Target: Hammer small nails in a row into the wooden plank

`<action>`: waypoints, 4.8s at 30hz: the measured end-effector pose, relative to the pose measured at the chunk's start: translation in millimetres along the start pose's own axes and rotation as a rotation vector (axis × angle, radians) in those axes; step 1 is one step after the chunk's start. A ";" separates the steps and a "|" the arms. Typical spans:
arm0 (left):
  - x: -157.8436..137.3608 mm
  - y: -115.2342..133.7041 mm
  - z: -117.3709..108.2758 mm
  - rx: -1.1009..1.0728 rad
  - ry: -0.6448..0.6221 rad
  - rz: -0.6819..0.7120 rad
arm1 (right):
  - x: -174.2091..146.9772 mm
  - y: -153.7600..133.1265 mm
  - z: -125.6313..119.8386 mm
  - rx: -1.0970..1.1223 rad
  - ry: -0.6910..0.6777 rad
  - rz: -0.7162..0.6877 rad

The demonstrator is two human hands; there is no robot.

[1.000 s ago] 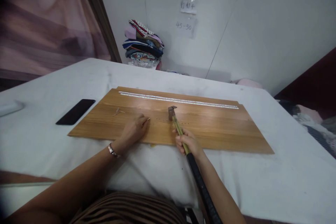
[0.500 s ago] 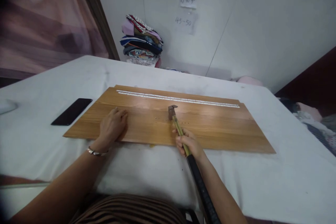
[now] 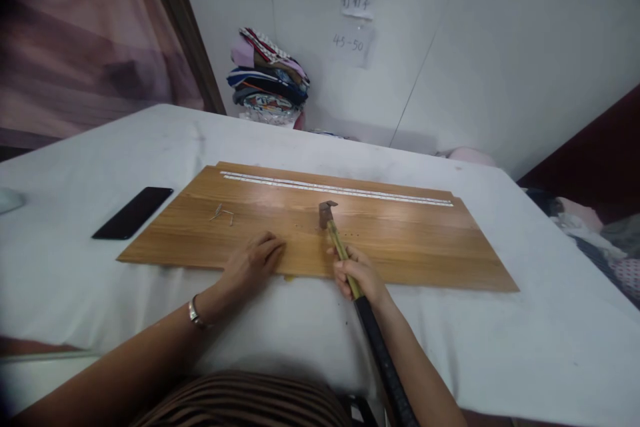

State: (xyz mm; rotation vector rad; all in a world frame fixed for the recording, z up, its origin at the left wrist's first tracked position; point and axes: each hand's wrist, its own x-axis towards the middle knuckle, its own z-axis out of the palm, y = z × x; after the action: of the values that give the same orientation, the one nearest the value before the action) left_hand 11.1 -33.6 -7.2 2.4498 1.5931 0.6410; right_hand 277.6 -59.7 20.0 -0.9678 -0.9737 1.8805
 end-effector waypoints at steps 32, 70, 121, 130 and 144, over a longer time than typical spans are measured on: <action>0.0 1.0 1.8 0.007 0.042 -0.017 | 2.5 2.3 4.1 -0.037 0.025 -0.021; 0.9 3.6 -1.1 0.027 0.091 0.023 | 3.9 0.8 7.7 -0.028 0.015 -0.004; 2.3 3.0 -1.0 -0.009 0.074 0.031 | 2.7 0.2 6.3 -0.036 0.030 -0.025; 1.9 3.8 -1.7 -0.011 0.078 0.027 | 4.7 1.9 3.8 -0.038 0.023 -0.017; 2.3 3.4 -1.2 -0.027 0.080 0.026 | 4.1 1.6 5.2 -0.049 0.029 -0.002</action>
State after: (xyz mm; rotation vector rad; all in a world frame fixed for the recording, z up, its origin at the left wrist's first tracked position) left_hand 14.2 -33.0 -4.3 2.4584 1.5718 0.7694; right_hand 271.0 -58.1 19.7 -1.0199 -1.0072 1.8429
